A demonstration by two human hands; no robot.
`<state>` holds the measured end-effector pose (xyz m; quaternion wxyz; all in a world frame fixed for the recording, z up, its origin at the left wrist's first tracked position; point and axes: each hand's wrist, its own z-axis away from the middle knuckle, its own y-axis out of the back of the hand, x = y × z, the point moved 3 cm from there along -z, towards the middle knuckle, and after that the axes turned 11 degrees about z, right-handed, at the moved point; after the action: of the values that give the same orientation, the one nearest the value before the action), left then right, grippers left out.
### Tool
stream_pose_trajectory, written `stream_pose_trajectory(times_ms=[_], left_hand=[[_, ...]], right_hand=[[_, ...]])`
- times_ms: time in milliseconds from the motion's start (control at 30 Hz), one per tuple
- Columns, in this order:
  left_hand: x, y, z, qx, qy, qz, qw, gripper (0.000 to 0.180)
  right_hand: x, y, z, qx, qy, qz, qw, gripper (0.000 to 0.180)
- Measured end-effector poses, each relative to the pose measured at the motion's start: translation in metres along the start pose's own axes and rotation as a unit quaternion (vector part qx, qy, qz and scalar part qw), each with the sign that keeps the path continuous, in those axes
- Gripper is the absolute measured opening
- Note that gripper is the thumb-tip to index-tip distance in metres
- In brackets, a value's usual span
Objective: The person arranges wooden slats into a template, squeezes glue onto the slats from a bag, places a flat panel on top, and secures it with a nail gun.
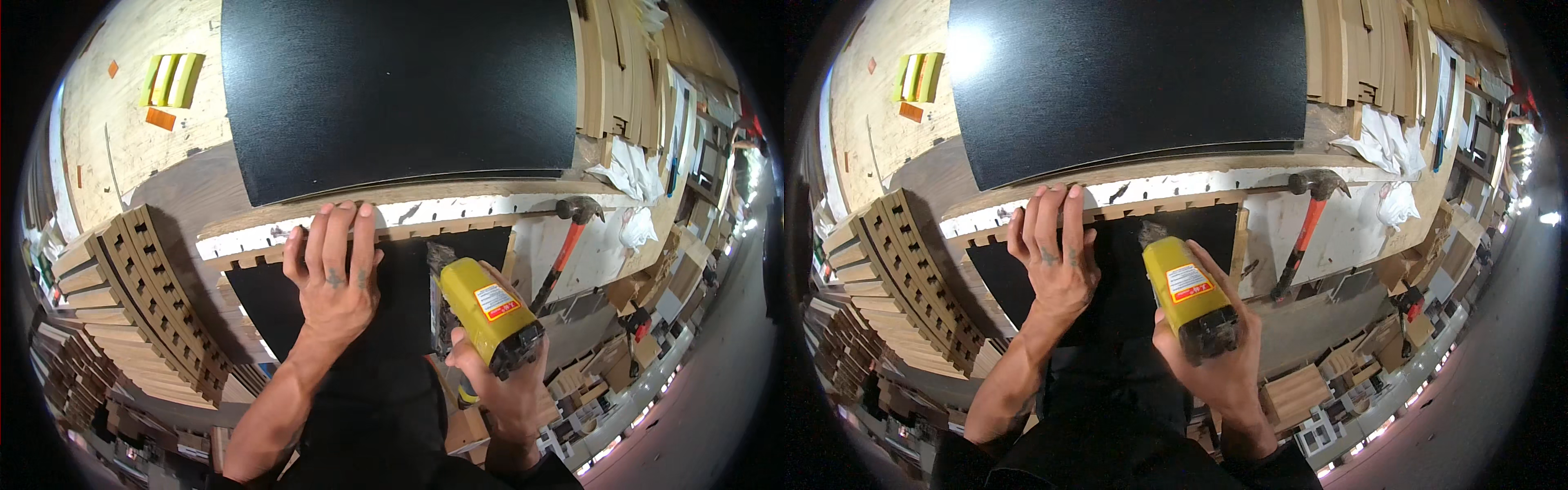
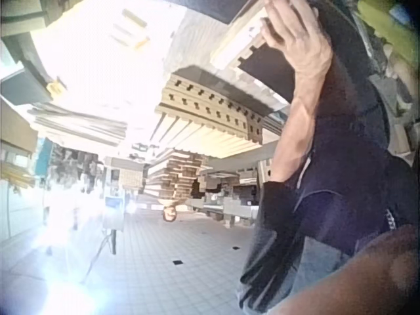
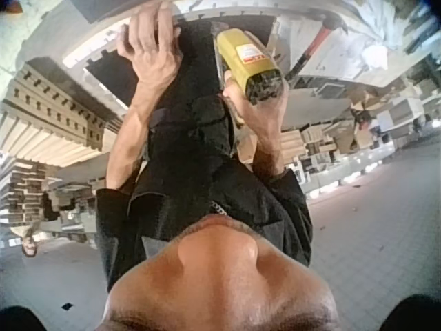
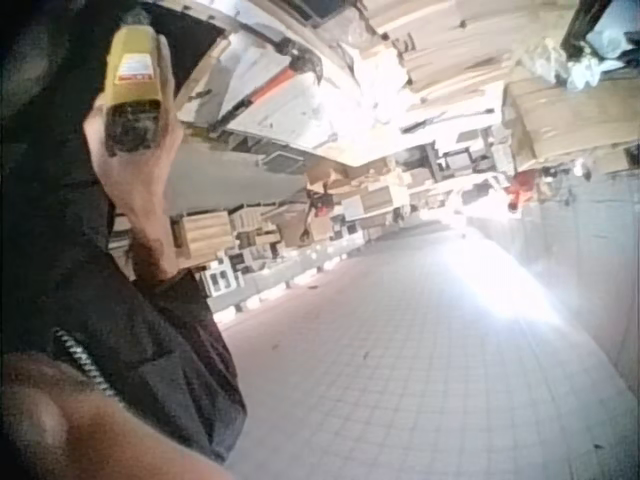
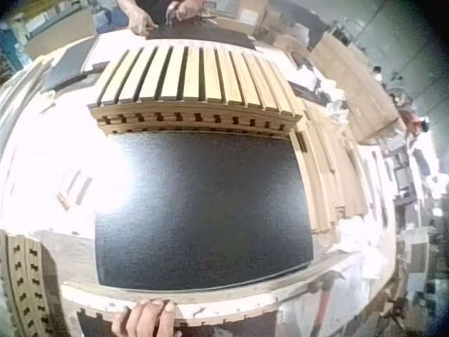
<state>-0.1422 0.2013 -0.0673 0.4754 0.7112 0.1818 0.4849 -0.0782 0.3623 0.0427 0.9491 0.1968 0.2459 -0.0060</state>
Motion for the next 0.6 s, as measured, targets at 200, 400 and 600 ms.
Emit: stream_pose_trajectory(times_ms=[200, 400, 600], left_hand=[[-0.005, 0.002, 0.000, 0.005, -0.006, 0.061, 0.998, 0.064], [-0.008, -0.002, 0.005, 0.034, -0.013, 0.133, 0.990, 0.080], [-0.010, -0.001, 0.005, 0.035, 0.003, 0.157, 0.987, 0.085]], right_hand=[[-0.006, -0.005, -0.002, 0.009, 0.057, 0.058, 0.997, 0.065], [-0.004, -0.012, 0.006, 0.020, 0.046, 0.031, 0.998, 0.068], [-0.010, -0.028, 0.005, -0.001, 0.084, 0.082, 0.993, 0.069]])
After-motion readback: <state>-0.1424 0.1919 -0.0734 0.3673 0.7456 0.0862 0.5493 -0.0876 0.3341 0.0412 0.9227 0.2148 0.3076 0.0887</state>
